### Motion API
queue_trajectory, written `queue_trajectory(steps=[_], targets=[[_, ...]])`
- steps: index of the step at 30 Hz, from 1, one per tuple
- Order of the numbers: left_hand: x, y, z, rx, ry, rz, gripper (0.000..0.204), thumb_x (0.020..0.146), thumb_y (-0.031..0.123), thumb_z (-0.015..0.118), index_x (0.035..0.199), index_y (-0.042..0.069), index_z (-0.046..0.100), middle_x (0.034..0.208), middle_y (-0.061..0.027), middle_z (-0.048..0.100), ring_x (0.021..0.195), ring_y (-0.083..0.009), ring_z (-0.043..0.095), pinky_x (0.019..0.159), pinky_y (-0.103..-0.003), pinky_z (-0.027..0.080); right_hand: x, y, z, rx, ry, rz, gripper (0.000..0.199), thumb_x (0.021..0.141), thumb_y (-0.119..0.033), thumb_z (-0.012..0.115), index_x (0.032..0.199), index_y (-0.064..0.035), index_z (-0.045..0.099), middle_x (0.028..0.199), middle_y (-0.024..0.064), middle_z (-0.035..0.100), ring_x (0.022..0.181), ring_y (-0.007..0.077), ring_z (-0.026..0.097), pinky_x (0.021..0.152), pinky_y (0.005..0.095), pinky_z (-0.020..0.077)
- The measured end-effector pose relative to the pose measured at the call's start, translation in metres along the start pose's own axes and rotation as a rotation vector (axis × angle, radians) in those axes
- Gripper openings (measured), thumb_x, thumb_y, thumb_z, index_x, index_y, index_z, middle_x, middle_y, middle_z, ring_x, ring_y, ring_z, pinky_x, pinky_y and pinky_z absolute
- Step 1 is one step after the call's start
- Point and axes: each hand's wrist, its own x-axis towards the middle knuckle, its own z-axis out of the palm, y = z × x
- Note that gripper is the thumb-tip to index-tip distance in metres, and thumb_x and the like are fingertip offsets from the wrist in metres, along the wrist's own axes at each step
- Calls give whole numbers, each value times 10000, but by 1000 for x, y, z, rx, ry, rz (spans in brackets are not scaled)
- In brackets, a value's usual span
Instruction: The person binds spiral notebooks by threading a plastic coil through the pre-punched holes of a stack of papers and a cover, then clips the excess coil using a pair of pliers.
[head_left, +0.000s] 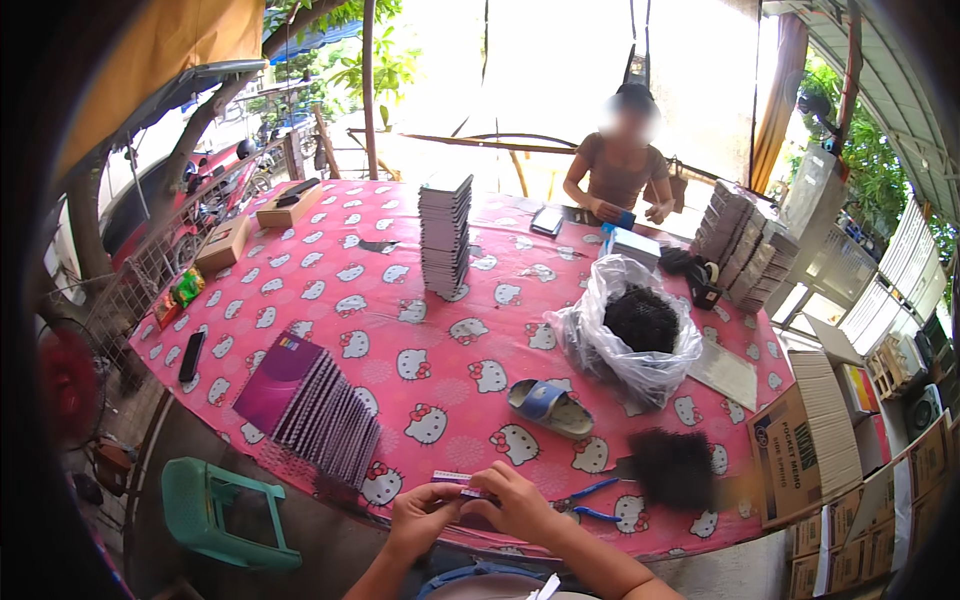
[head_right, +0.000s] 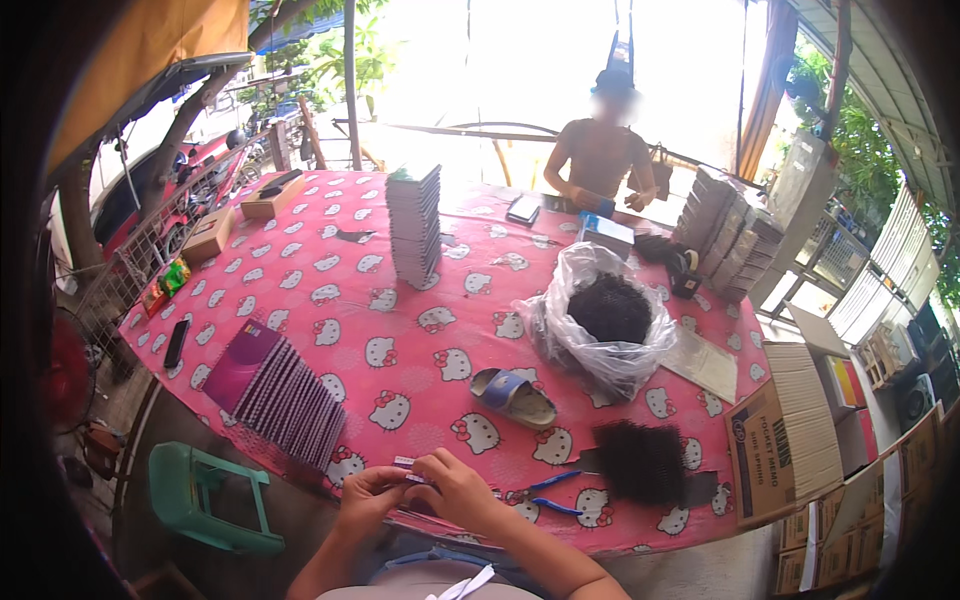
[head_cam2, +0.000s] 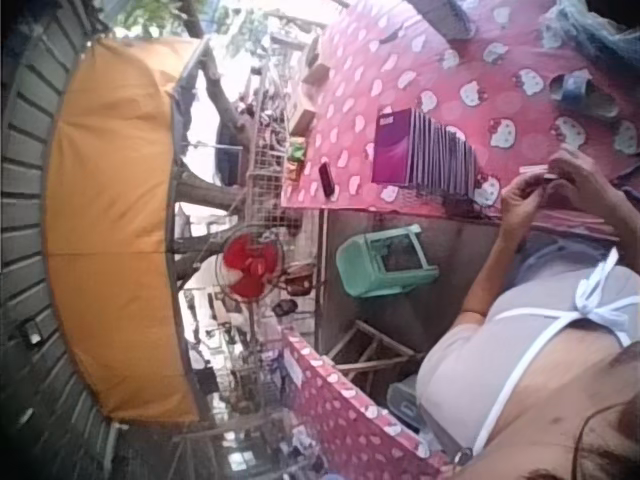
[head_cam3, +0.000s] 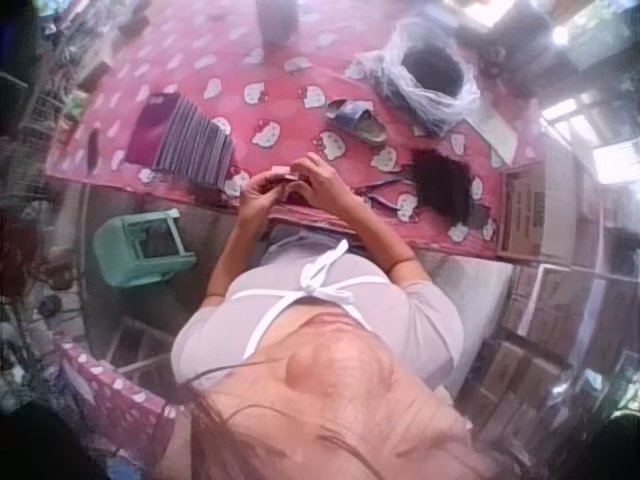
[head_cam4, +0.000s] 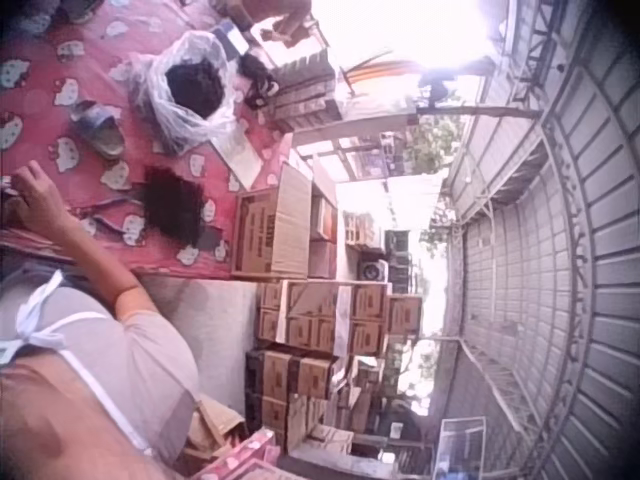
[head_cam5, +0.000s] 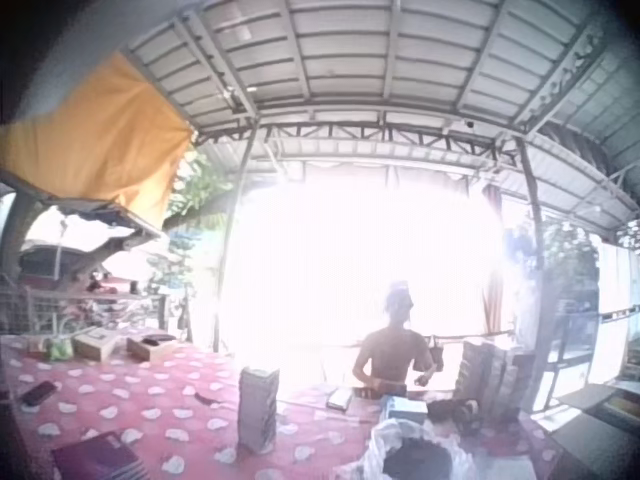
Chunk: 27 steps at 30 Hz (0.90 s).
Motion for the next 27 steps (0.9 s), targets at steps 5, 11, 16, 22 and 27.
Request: queue_trajectory(steps=[5,11,16,22,27], targets=[[-10,6,-9,130,-80,208,258,843,-69,632,1096,-18,654,1009,-72,677,909,-125,642,813,-249,533,6,-3,1,49,21,-150,247,770,-101,744,986,-49,637,798,92,561,683,229,555,582,330,463],[-15,-5,-6,83,46,324,235,828,-95,637,1048,-18,668,973,-85,684,868,-121,649,781,-238,537,12,-7,9,32,-5,-124,196,779,-82,724,945,-53,624,781,80,550,675,236,542,574,341,450],[-19,-11,-15,-26,81,235,259,797,-125,652,1030,-13,648,927,-84,680,835,-126,647,741,-238,552,10,-11,17,129,-49,-53,143,796,-44,685,928,-46,630,826,99,589,737,253,587,618,343,478],[-21,-15,-22,-34,118,203,295,791,-120,657,1046,20,609,924,-66,669,846,-103,630,744,-219,523,8,-13,34,40,6,-175,173,776,-16,680,943,-41,643,864,113,620,784,267,616,640,348,497],[-32,7,-20,-75,117,253,453,853,-131,565,1262,59,520,1015,-35,588,896,-81,561,775,-205,459,22,-52,22,-369,38,-212,324,775,-154,729,1063,-56,618,1064,124,593,1008,302,551,777,393,468]])
